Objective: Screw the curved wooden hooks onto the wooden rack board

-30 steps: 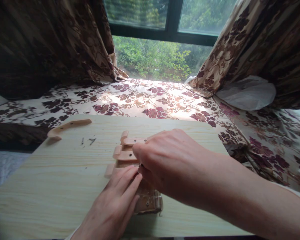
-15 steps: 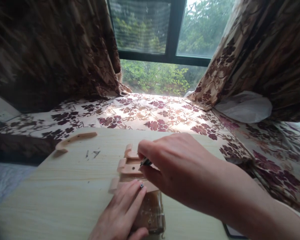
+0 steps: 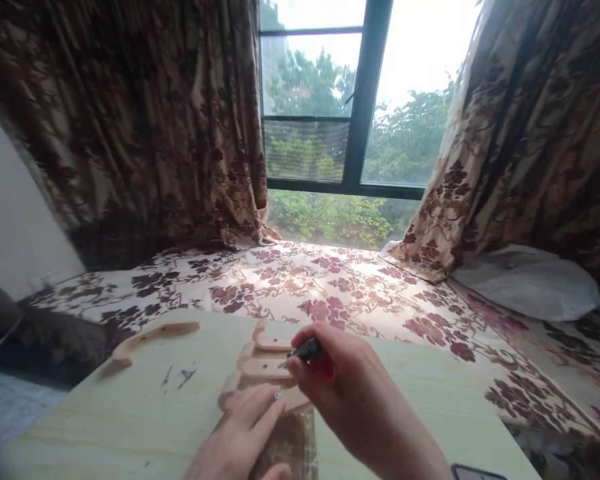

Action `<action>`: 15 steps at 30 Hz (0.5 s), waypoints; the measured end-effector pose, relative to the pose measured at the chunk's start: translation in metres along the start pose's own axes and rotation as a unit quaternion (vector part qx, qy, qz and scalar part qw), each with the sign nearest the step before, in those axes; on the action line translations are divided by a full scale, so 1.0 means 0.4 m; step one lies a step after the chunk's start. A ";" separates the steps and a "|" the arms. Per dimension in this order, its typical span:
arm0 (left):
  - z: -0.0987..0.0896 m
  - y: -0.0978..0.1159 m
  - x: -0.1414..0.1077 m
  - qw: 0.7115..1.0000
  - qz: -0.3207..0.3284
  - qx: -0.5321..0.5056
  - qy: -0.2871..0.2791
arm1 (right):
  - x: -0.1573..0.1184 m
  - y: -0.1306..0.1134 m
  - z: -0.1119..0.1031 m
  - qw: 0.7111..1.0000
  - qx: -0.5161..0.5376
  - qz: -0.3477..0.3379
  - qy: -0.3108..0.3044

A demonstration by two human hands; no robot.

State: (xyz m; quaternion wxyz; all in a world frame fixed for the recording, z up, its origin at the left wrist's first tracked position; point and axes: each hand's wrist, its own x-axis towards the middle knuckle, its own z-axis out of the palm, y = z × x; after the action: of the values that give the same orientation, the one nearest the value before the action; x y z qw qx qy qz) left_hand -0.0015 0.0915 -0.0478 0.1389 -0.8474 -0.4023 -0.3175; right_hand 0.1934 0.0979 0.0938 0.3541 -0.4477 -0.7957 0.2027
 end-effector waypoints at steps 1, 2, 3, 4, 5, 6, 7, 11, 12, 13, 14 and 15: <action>0.011 -0.002 -0.009 1.000 0.003 0.018 0.010 | 0.002 0.010 0.008 1.000 0.002 0.000 -0.002; 0.016 -0.005 -0.016 0.999 0.004 0.034 0.006 | 0.006 0.016 0.014 1.000 0.001 0.001 -0.005; 0.016 -0.007 -0.019 0.999 0.011 0.045 -0.001 | 0.011 0.018 0.019 1.000 -0.004 0.000 -0.009; 0.012 -0.010 -0.020 0.998 0.020 0.052 -0.010 | 0.017 0.017 0.024 1.000 -0.012 -0.002 -0.014; 0.007 -0.012 -0.020 0.998 0.031 0.055 -0.019 | 0.023 0.014 0.029 1.000 -0.022 -0.006 -0.018; 0.002 -0.014 -0.019 0.997 0.043 0.054 -0.025 | 0.029 0.010 0.034 0.999 -0.032 -0.010 -0.021; -0.001 -0.016 -0.018 0.997 0.050 0.053 -0.029 | 0.034 0.006 0.038 0.999 -0.044 -0.011 -0.024; 0.018 -0.011 -0.028 0.997 0.027 0.061 -0.026 | 0.047 0.003 0.051 0.995 -0.087 -0.015 -0.035; 0.027 -0.009 -0.032 0.998 0.015 0.063 -0.022 | 0.048 0.004 0.052 0.995 -0.093 -0.016 -0.036; 0.036 -0.007 -0.036 0.998 0.006 0.063 -0.016 | 0.048 0.007 0.053 0.994 -0.097 -0.017 -0.036; 0.041 -0.005 -0.039 0.998 0.003 0.062 -0.005 | 0.048 0.009 0.052 0.995 -0.098 -0.016 -0.032; 0.044 -0.004 -0.040 0.998 0.003 0.062 0.012 | 0.048 0.011 0.052 0.995 -0.097 -0.014 -0.029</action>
State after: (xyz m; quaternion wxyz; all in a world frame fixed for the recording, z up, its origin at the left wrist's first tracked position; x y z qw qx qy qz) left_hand -0.0028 0.0918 -0.0715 0.1966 -0.8348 -0.4166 -0.3015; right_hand 0.1739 0.1164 0.0845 0.2885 -0.4627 -0.8276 0.1330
